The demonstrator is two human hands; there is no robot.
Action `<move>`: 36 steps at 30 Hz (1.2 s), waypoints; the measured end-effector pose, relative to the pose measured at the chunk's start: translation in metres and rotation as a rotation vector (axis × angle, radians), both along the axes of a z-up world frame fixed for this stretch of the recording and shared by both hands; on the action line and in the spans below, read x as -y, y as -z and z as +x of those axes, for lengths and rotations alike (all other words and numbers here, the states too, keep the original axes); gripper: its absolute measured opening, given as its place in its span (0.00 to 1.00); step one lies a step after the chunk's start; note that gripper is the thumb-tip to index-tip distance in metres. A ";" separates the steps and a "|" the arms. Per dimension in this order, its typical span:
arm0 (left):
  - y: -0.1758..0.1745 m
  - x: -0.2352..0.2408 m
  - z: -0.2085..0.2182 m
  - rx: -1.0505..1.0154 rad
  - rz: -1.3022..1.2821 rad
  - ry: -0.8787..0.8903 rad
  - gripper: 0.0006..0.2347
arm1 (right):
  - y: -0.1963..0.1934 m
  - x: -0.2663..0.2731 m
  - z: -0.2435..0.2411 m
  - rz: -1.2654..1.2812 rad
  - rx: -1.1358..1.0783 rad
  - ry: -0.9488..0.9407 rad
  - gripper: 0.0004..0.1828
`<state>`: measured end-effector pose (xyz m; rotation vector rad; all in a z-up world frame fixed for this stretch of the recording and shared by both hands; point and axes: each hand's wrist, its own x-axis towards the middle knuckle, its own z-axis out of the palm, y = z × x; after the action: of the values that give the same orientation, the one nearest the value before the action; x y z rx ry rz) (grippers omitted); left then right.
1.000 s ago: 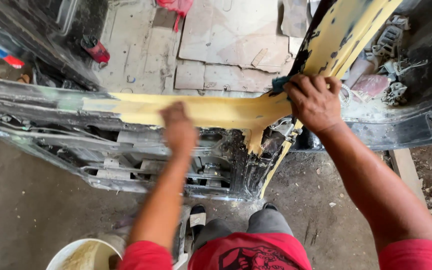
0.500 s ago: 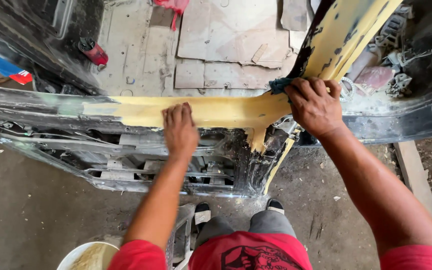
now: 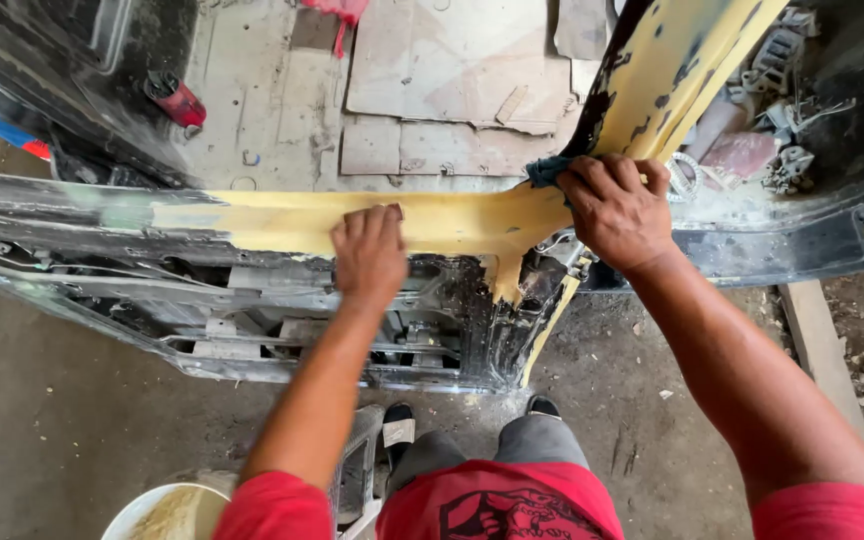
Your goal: Sanding and wiping down the inner frame of a car door as part of body repair.
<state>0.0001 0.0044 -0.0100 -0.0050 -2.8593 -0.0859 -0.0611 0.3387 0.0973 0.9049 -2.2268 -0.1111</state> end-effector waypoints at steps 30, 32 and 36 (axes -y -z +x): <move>-0.039 0.112 0.059 -0.201 0.258 -0.072 0.13 | 0.095 0.092 0.028 -0.253 0.312 -0.031 0.18; -0.044 0.123 0.071 -0.288 0.265 -0.103 0.14 | 0.091 0.156 0.038 -0.424 0.386 -0.086 0.19; -0.036 0.136 0.077 -0.440 0.419 -0.162 0.12 | 0.090 0.283 0.056 -0.636 0.614 -0.292 0.22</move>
<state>0.0770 -0.1318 0.0259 0.2577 -2.3440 -0.5722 -0.0046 0.0557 0.0074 0.9547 -2.3800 1.0761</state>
